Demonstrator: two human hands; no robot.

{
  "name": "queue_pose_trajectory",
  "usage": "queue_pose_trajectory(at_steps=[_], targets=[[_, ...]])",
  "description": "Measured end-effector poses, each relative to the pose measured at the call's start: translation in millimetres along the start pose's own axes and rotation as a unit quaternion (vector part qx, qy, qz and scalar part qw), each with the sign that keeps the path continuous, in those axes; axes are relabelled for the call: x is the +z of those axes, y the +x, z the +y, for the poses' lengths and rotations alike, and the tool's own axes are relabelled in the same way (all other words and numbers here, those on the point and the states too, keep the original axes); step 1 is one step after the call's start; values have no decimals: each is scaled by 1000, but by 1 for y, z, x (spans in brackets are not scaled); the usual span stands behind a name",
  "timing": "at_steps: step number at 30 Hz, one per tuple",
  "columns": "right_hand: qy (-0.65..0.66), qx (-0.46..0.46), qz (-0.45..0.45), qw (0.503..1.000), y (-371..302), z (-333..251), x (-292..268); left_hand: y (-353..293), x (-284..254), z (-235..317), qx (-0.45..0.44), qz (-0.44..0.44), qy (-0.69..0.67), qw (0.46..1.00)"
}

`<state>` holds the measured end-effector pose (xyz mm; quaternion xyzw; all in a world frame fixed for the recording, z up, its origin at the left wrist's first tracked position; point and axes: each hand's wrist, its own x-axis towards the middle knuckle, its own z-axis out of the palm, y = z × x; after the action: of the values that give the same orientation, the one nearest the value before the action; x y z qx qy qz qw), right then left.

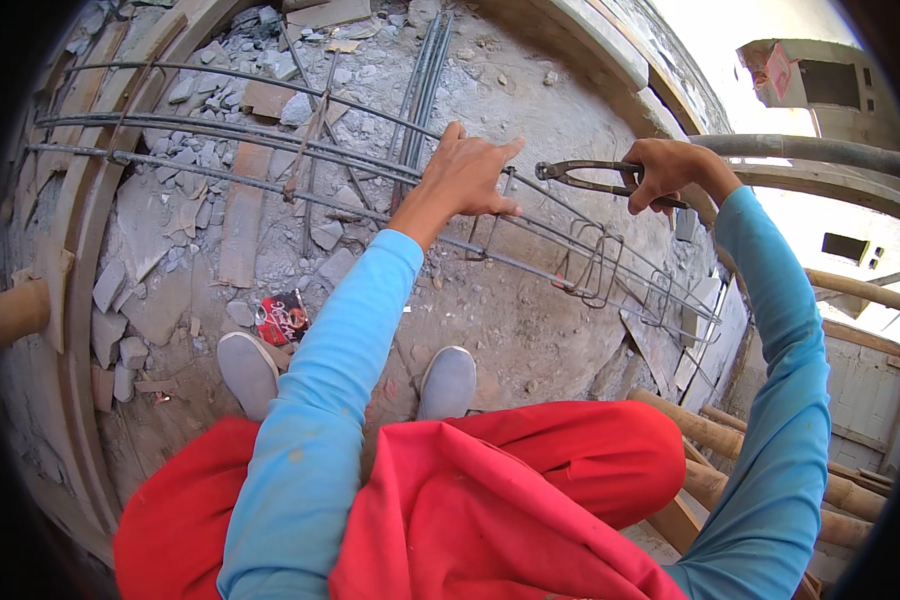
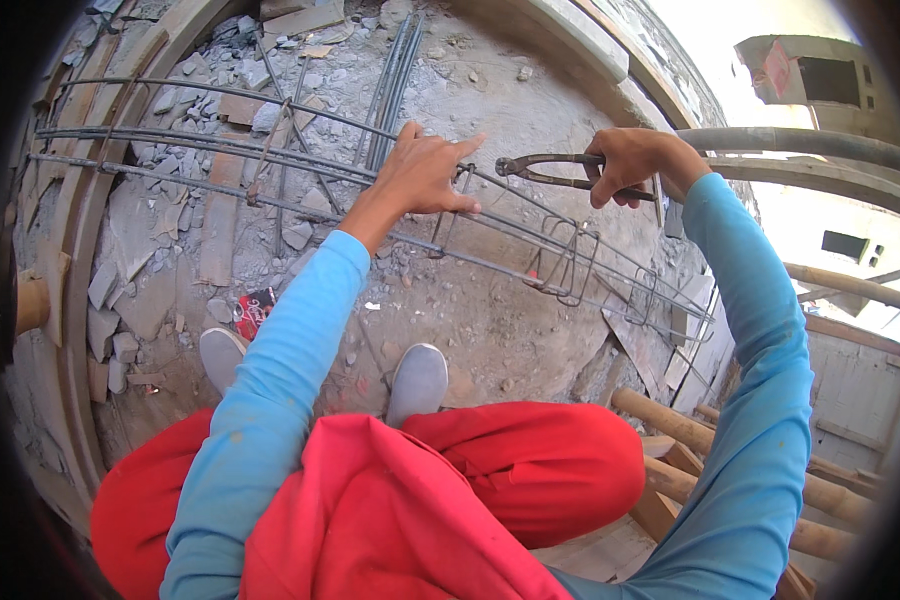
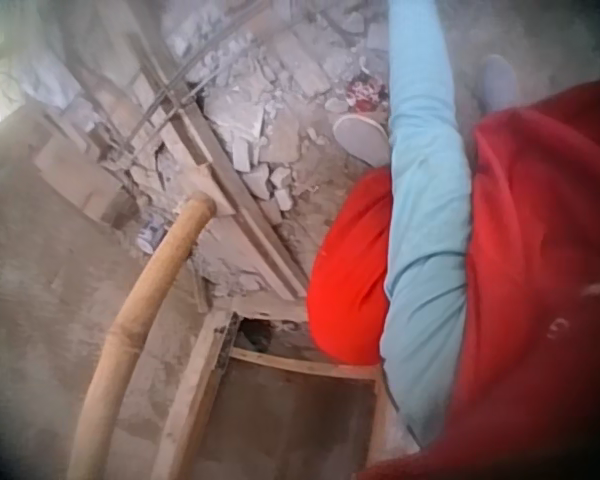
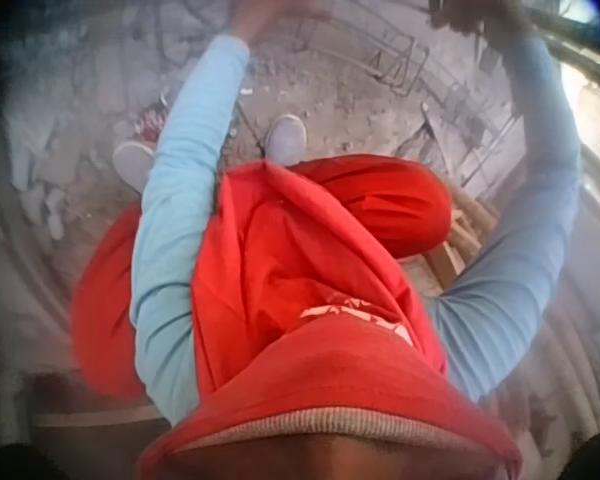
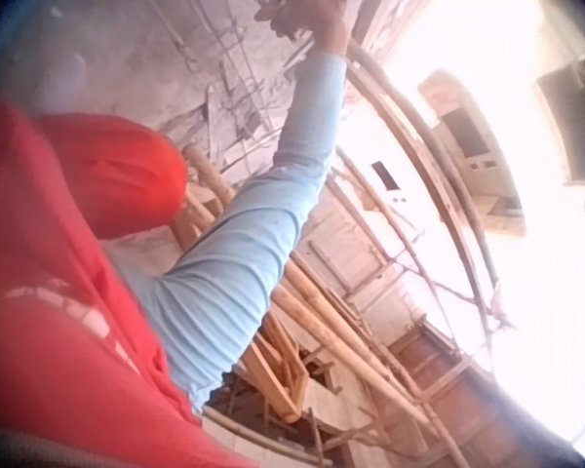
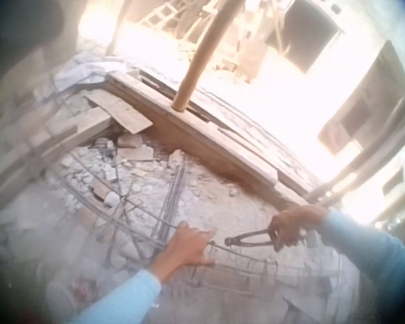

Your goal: The person assembles a rebar cage by wrapping metal wires around rebar intersections and twisting them with a pair of pliers.

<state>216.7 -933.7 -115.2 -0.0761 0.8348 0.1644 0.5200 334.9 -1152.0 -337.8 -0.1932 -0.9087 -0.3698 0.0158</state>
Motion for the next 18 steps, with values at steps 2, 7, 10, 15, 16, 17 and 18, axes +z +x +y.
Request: queue_pose_trajectory(at_steps=[2, 7, 10, 15, 16, 17, 18], targets=[[47, -12, 5, 999, -12, 8, 22, -1, -2, 3, 3, -8, 6, 1000], [231, -81, 44, 969, -41, 44, 112, 1, 0, 8, 20, 5, 17, 1000], [376, -120, 47, 918, -45, 56, 194, 2, 9, 3, 47, 38, 26, 998], [460, -107, 22, 881, -13, 48, 324, -6, 4, 3, 65, 137, 11, 988], [459, -94, 40, 883, -8, 44, 349, -7, 4, 9, 80, 161, 9, 984], [464, -100, 49, 879, -1, 41, 373, -12, 2, 13, 94, 187, 7, 978], [470, -102, 58, 875, 6, 37, 392, -17, 1, 18, 99, 203, -9, 974]])
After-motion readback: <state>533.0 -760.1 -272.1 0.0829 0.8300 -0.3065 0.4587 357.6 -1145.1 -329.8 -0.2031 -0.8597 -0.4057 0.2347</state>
